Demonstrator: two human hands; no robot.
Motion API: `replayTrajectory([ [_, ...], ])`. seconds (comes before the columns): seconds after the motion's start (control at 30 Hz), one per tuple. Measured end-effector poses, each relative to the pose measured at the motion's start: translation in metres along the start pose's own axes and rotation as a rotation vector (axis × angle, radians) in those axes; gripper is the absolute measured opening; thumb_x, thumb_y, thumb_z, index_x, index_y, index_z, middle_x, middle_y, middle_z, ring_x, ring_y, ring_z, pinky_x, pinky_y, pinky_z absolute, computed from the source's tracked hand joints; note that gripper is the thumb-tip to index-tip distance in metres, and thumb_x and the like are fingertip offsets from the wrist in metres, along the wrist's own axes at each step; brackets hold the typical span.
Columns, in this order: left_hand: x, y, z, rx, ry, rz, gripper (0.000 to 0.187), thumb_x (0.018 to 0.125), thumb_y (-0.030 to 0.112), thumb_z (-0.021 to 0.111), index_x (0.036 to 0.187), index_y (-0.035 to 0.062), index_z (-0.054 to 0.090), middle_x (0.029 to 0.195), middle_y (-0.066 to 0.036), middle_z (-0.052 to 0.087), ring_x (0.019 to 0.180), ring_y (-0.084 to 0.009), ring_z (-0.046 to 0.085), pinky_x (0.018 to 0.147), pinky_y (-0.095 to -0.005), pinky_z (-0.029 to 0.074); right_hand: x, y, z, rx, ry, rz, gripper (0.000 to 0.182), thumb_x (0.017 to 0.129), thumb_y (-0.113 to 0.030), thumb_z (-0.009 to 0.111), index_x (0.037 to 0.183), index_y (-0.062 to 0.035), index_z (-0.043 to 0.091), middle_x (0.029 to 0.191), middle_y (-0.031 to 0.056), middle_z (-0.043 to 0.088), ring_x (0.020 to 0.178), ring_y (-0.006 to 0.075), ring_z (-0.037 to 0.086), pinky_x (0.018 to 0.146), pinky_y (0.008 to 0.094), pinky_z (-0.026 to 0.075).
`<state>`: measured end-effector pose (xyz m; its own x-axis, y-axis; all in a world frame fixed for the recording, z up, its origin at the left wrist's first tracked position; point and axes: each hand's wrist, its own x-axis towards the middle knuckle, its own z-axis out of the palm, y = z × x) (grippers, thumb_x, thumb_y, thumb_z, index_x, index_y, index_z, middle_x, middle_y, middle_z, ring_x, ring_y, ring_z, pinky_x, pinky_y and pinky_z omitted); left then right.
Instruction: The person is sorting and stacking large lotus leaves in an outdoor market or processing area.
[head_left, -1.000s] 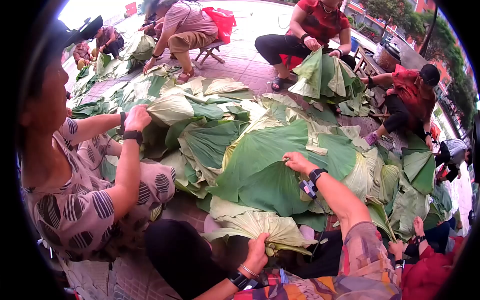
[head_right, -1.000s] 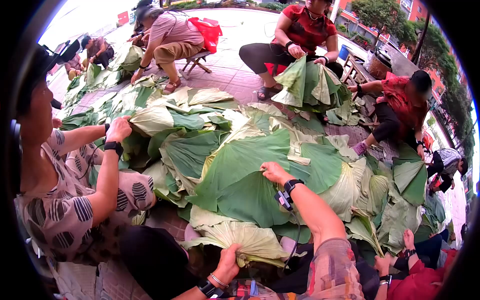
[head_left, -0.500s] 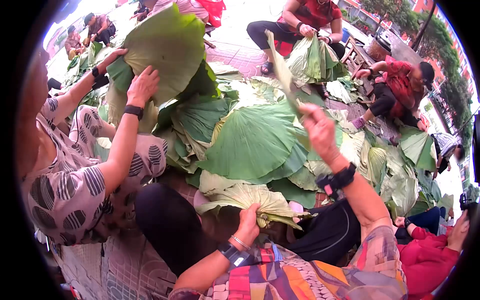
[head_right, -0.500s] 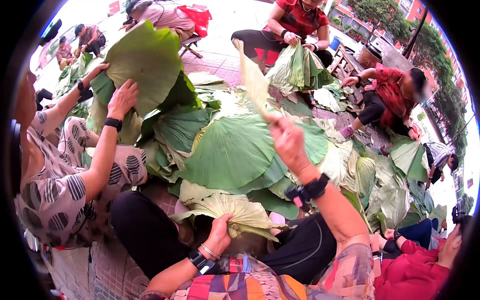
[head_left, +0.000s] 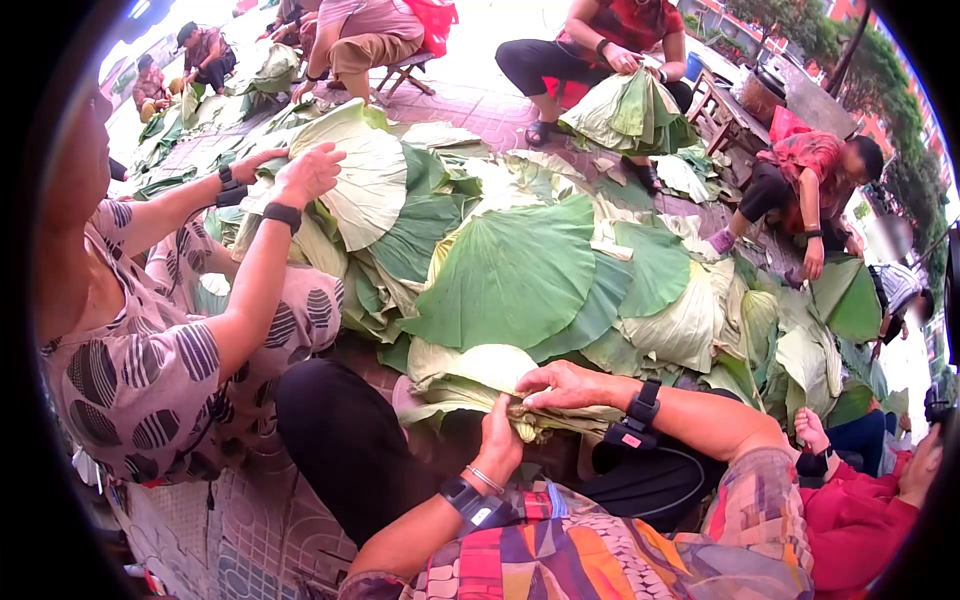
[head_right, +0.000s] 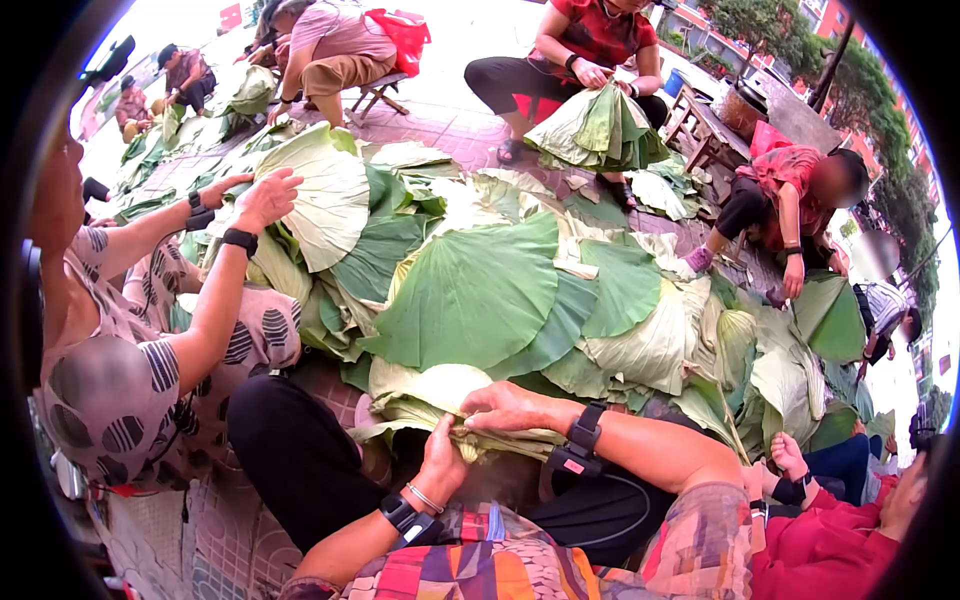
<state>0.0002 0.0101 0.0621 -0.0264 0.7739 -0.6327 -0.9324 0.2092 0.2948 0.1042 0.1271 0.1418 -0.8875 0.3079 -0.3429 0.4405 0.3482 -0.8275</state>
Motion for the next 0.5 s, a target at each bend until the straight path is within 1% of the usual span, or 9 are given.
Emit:
replayTrajectory([
  [0.1,-0.006,0.004,0.008,-0.1,-0.015,0.015,0.036,0.086,0.03,0.036,0.101,-0.0001,0.048,0.094,-0.01,0.055,0.084,-0.0205,0.053,0.075,-0.0343,0.043,0.0,0.003,0.003,-0.007,-0.016,0.022,0.04,0.078,-0.028,0.059,0.108,-0.0016,0.053,0.1,0.0126,0.059,0.094,0.0209,0.056,0.082,0.0309,0.042],
  [0.13,-0.008,0.006,0.012,-0.101,-0.06,0.049,0.041,0.086,0.036,0.035,0.102,0.0003,0.047,0.095,-0.009,0.055,0.085,-0.0205,0.053,0.078,-0.0343,0.043,0.001,0.0,0.001,-0.008,-0.041,0.024,0.042,0.078,-0.03,0.059,0.108,-0.001,0.053,0.101,0.0132,0.058,0.095,0.021,0.055,0.083,0.0309,0.042],
  [0.17,-0.011,0.007,0.015,-0.102,-0.056,0.048,0.041,0.086,0.036,0.035,0.102,0.0003,0.047,0.095,-0.009,0.055,0.085,-0.0205,0.053,0.078,-0.0343,0.043,0.001,0.0,0.0,-0.006,-0.044,0.025,0.042,0.078,-0.03,0.059,0.108,-0.001,0.053,0.101,0.0132,0.058,0.095,0.021,0.055,0.083,0.0309,0.042],
  [0.23,-0.014,0.01,0.019,-0.147,-0.098,0.053,0.048,0.084,0.045,0.039,0.109,0.0051,0.046,0.101,-0.009,0.054,0.094,-0.0228,0.05,0.083,-0.0394,0.04,0.003,0.0,-0.004,-0.012,-0.099,0.006,0.043,0.079,-0.031,0.058,0.109,-0.0005,0.053,0.102,0.0135,0.058,0.095,0.0212,0.055,0.083,0.0311,0.042],
  [0.33,-0.007,0.005,0.008,-0.038,-0.06,0.021,0.053,0.082,0.049,0.044,0.111,0.0044,0.046,0.101,-0.008,0.054,0.093,-0.0219,0.051,0.081,-0.0384,0.042,0.005,-0.003,-0.005,-0.02,-0.151,0.017,0.044,0.078,-0.032,0.058,0.108,-0.0001,0.053,0.103,0.0138,0.058,0.095,0.0206,0.054,0.083,0.0302,0.041],
  [0.37,-0.004,0.004,0.003,-0.018,0.01,-0.024,0.048,0.081,0.045,0.05,0.106,0.004,0.049,0.095,-0.008,0.055,0.085,-0.0211,0.054,0.073,-0.0361,0.046,0.006,-0.003,-0.005,-0.012,-0.171,0.013,0.043,0.078,-0.032,0.058,0.107,0.0,0.054,0.103,0.0137,0.058,0.095,0.0202,0.054,0.083,0.0298,0.041],
  [0.43,-0.002,-0.001,0.0,0.132,0.147,0.004,0.037,0.081,0.036,0.054,0.1,0.0038,0.052,0.088,-0.008,0.057,0.076,-0.0206,0.056,0.066,-0.0342,0.048,0.007,-0.01,-0.008,0.047,-0.252,0.051,0.042,0.078,-0.03,0.06,0.107,0.0001,0.054,0.1,0.0116,0.06,0.093,0.0169,0.054,0.083,0.0294,0.041],
  [0.47,-0.006,0.001,0.003,0.052,0.203,0.007,0.032,0.079,0.027,0.06,0.088,-0.0032,0.054,0.081,-0.009,0.057,0.066,-0.0172,0.056,0.057,-0.0315,0.047,0.009,-0.006,-0.007,0.066,-0.256,0.045,0.042,0.078,-0.03,0.06,0.106,0.0,0.055,0.099,0.0112,0.06,0.092,0.0164,0.054,0.082,0.0296,0.041],
  [0.5,-0.003,-0.001,-0.001,0.043,0.237,-0.011,0.03,0.078,0.025,0.059,0.087,-0.0041,0.054,0.08,-0.009,0.056,0.065,-0.0176,0.056,0.056,-0.0319,0.047,0.01,-0.001,-0.005,0.085,-0.261,0.039,0.041,0.077,-0.03,0.06,0.105,-0.0001,0.055,0.098,0.0109,0.06,0.091,0.016,0.054,0.082,0.0297,0.041],
])
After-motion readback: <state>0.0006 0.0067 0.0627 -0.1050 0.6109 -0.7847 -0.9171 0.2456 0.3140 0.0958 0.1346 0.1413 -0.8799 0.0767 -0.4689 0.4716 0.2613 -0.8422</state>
